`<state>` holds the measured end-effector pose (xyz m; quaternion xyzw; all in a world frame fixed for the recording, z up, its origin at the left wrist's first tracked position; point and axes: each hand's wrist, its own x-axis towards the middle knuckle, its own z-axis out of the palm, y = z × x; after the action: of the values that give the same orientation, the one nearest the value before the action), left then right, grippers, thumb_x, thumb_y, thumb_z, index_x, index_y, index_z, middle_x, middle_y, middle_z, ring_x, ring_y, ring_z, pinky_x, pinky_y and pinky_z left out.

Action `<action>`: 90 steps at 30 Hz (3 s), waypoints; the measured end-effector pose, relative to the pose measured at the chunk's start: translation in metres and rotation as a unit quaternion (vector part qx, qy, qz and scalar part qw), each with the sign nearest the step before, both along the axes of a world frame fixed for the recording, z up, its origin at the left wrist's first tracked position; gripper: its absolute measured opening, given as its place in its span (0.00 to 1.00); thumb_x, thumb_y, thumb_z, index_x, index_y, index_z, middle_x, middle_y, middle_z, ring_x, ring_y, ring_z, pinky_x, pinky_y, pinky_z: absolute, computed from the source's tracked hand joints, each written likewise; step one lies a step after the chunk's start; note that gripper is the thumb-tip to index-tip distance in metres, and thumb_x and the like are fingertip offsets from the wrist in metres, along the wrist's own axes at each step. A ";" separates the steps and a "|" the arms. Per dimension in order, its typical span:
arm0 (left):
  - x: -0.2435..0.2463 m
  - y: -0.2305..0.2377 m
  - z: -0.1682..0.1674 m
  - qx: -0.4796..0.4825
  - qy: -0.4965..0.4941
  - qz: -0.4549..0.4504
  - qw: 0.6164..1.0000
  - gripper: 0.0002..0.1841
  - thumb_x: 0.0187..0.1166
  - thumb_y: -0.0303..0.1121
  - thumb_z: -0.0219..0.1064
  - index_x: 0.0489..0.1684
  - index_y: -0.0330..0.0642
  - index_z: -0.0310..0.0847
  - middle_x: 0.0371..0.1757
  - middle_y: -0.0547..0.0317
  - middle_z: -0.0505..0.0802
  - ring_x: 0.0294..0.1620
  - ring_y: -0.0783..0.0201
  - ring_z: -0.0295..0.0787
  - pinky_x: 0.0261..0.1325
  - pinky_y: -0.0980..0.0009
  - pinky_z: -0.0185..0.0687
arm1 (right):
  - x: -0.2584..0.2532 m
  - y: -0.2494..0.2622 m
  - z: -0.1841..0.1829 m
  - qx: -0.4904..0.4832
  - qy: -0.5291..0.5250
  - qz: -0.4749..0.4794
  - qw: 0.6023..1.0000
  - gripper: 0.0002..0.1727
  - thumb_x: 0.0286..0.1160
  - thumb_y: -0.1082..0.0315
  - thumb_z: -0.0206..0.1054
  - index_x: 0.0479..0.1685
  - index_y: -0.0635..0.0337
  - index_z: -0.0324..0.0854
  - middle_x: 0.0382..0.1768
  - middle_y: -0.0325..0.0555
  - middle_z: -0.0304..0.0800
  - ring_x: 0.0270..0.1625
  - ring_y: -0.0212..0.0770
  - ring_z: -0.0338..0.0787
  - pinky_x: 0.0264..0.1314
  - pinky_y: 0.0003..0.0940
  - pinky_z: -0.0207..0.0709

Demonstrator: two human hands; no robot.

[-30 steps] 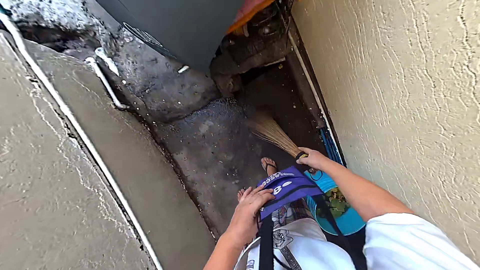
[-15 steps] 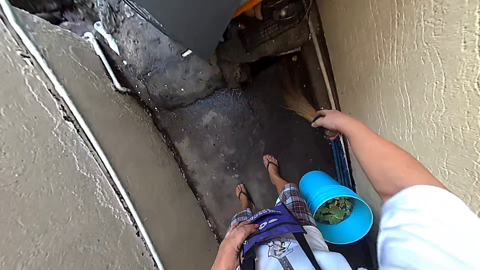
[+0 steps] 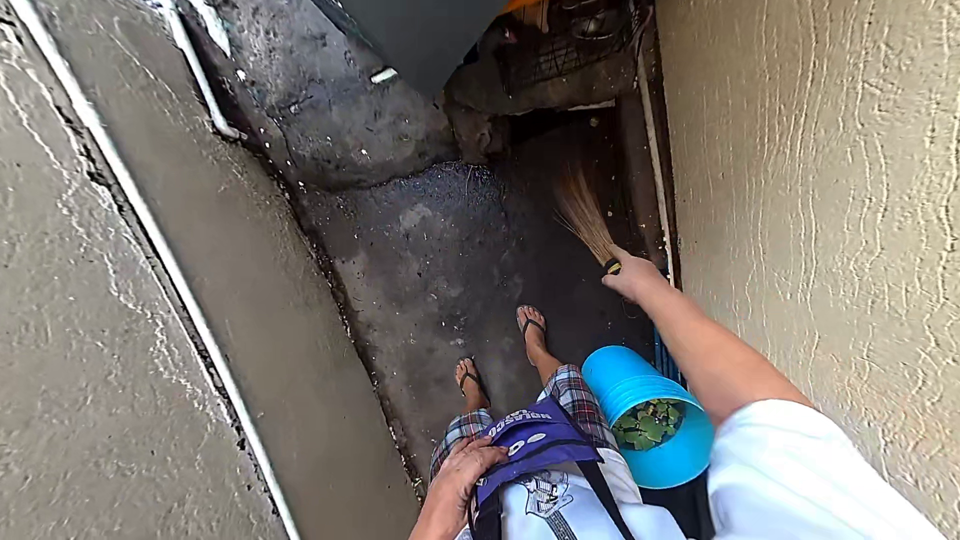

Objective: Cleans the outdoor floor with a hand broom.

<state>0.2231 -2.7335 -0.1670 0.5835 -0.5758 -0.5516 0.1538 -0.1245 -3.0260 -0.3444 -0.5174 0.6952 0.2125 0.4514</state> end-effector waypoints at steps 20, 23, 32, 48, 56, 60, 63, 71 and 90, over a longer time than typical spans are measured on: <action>0.020 0.069 0.006 0.034 -0.006 0.095 0.995 0.17 0.84 0.27 0.56 0.58 0.49 0.91 0.61 0.63 0.95 0.74 0.60 0.85 0.87 0.51 0.66 | 0.230 0.065 -0.010 0.064 -0.190 0.027 0.979 0.47 0.74 0.55 0.71 0.96 0.38 0.52 0.66 0.64 0.87 0.62 0.64 0.90 0.59 0.69 0.83; 0.034 0.078 0.007 0.041 0.025 0.099 0.994 0.17 0.84 0.26 0.56 0.59 0.46 0.91 0.62 0.61 0.95 0.75 0.59 0.84 0.87 0.50 0.64 | 0.176 0.072 0.021 -0.004 -0.200 0.099 0.975 0.44 0.76 0.54 0.73 0.94 0.29 0.56 0.64 0.60 0.90 0.64 0.63 0.90 0.67 0.71 0.78; 0.068 0.133 0.000 0.021 0.032 0.130 0.991 0.17 0.84 0.29 0.55 0.57 0.48 0.91 0.60 0.63 0.95 0.74 0.61 0.85 0.87 0.53 0.65 | 0.044 0.153 0.009 0.016 0.039 -0.239 0.970 0.43 0.81 0.52 0.68 0.94 0.41 0.50 0.60 0.71 0.85 0.45 0.64 0.92 0.45 0.61 0.86; 0.116 0.213 0.010 -0.013 0.046 0.189 0.981 0.16 0.84 0.29 0.56 0.57 0.45 0.91 0.59 0.57 0.95 0.70 0.59 0.88 0.86 0.49 0.66 | 0.153 0.215 0.053 -0.031 -0.145 -0.448 0.882 0.41 0.87 0.59 0.62 0.95 0.45 0.42 0.57 0.62 0.81 0.36 0.49 0.88 0.36 0.44 0.86; 0.107 0.256 0.009 0.012 0.025 0.271 0.962 0.16 0.82 0.29 0.56 0.53 0.42 0.92 0.57 0.55 0.96 0.68 0.58 0.89 0.84 0.51 0.68 | 0.377 0.218 0.005 0.173 -0.236 -0.239 0.926 0.47 0.77 0.58 0.67 0.95 0.38 0.43 0.60 0.63 0.82 0.40 0.56 0.89 0.37 0.53 0.86; 0.105 0.272 0.000 -0.023 0.037 0.296 0.954 0.15 0.84 0.31 0.57 0.55 0.47 0.92 0.58 0.61 0.96 0.67 0.63 0.89 0.84 0.55 0.69 | 0.348 0.231 0.059 0.158 -0.317 -0.229 0.907 0.42 0.83 0.52 0.64 0.95 0.32 0.45 0.48 0.55 0.86 0.30 0.47 0.88 0.32 0.45 0.87; 0.105 0.282 -0.004 -0.052 0.034 0.327 0.943 0.15 0.85 0.33 0.56 0.55 0.50 0.91 0.57 0.63 0.96 0.68 0.64 0.89 0.83 0.56 0.70 | 0.271 0.250 0.099 0.107 -0.320 -0.289 0.896 0.44 0.84 0.60 0.61 0.96 0.45 0.38 0.43 0.57 0.85 0.30 0.49 0.89 0.32 0.46 0.89; 0.112 0.299 0.010 -0.058 0.043 0.385 0.920 0.14 0.83 0.30 0.57 0.52 0.40 0.92 0.55 0.53 0.96 0.65 0.58 0.91 0.82 0.53 0.71 | 0.317 0.272 0.071 0.070 -0.144 -0.514 0.843 0.19 0.87 0.57 0.55 0.69 0.57 0.65 0.40 0.49 0.81 0.32 0.40 0.84 0.33 0.35 0.83; 0.110 0.335 0.000 -0.092 0.040 0.417 0.903 0.14 0.83 0.28 0.58 0.53 0.39 0.91 0.54 0.52 0.96 0.62 0.58 0.92 0.80 0.56 0.72 | 0.422 0.319 0.167 0.301 -0.205 -0.561 0.743 0.19 0.87 0.46 0.49 0.47 0.52 0.70 0.29 0.40 0.81 0.23 0.31 0.85 0.24 0.21 0.81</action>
<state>0.3329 -2.3983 -0.1668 0.7311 -0.3219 -0.4042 0.4455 0.2975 -2.7071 -0.1778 0.0980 0.6505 0.0074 0.7531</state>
